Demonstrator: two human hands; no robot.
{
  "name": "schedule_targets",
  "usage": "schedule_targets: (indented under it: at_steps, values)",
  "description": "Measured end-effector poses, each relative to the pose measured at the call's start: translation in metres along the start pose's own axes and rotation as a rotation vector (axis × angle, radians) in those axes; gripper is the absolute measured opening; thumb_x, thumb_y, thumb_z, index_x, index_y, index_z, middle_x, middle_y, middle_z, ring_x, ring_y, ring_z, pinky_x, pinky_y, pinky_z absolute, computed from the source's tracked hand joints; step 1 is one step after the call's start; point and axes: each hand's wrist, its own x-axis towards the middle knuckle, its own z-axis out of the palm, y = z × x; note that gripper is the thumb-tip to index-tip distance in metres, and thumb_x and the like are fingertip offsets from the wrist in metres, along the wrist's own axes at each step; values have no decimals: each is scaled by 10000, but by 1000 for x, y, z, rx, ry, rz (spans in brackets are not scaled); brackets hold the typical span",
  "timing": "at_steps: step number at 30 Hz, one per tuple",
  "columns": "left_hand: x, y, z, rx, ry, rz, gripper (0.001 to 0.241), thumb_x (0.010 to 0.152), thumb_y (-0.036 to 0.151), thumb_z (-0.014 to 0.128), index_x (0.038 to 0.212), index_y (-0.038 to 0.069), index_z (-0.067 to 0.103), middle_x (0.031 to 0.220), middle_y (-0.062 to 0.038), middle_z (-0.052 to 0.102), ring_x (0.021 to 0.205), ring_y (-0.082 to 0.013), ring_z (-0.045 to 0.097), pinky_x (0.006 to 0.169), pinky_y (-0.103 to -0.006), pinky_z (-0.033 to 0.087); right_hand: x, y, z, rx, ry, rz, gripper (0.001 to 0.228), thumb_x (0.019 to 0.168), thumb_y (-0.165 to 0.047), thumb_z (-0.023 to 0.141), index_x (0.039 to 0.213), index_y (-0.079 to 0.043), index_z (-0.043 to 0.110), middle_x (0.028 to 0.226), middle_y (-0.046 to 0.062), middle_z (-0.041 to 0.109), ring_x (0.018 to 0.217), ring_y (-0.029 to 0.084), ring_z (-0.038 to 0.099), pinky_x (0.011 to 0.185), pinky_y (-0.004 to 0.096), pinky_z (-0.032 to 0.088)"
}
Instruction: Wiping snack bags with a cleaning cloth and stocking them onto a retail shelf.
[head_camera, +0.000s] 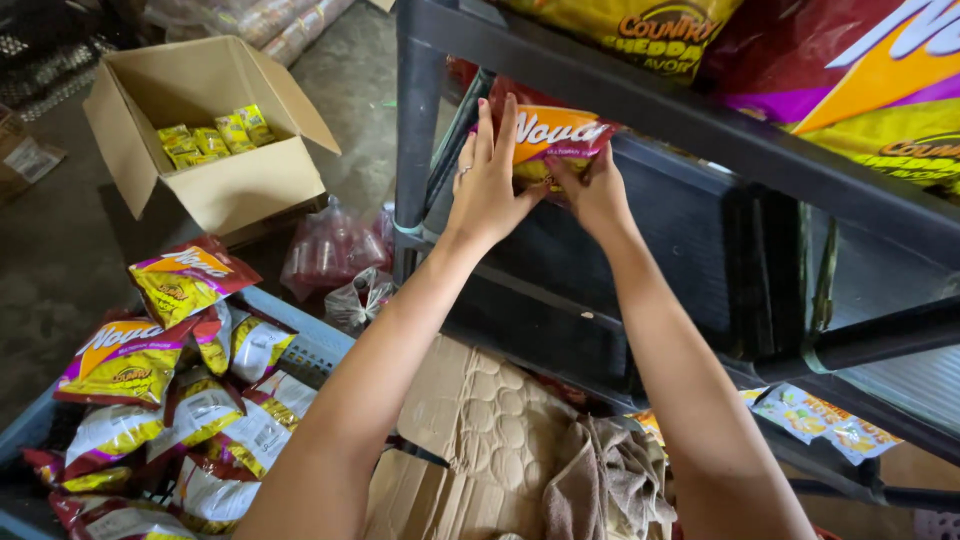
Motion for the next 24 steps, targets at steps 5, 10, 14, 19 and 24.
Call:
schedule_targets:
  at_steps: [5,10,14,19,24]
  values:
    - [3,3,2,64,51,-29,1136,816,279,841,1632,261,52,1715,-221,108,1469,-563,337,1019,-727,407,-10,-10,12,17,-35,7,509,1019,-132,653,1423,-30,360,1302,161,616,1123,241,673,935,318,559]
    - [1,1,1,2,237,77,1177,905,377,867,1643,147,-21,1667,-361,182,1450,-556,393,1093,-609,408,-8,-1,7,36,-50,-49,467,1034,-138,639,1393,-3,371,1307,168,584,1156,234,630,995,318,520]
    - [1,1,2,89,143,35,1023,950,285,765,1631,166,12,1639,-326,292,1452,-501,389,1060,-662,365,-12,-20,6,1,-94,24,470,1048,-154,601,1430,-49,347,1301,162,629,1131,239,652,963,339,532]
    - [-1,4,2,155,80,-29,1135,813,209,821,1634,214,37,1642,-334,225,1384,-485,397,946,-680,435,-12,-7,5,-334,-48,-2,446,1063,-309,577,1364,-37,391,1275,203,623,1083,338,675,939,441,499]
    - [-3,0,2,119,138,12,1202,807,336,880,1638,170,27,1664,-342,129,1378,-521,376,983,-616,485,-12,-10,12,-580,-25,166,712,1031,-550,523,1456,-12,331,1513,327,398,1429,610,244,1093,751,202]
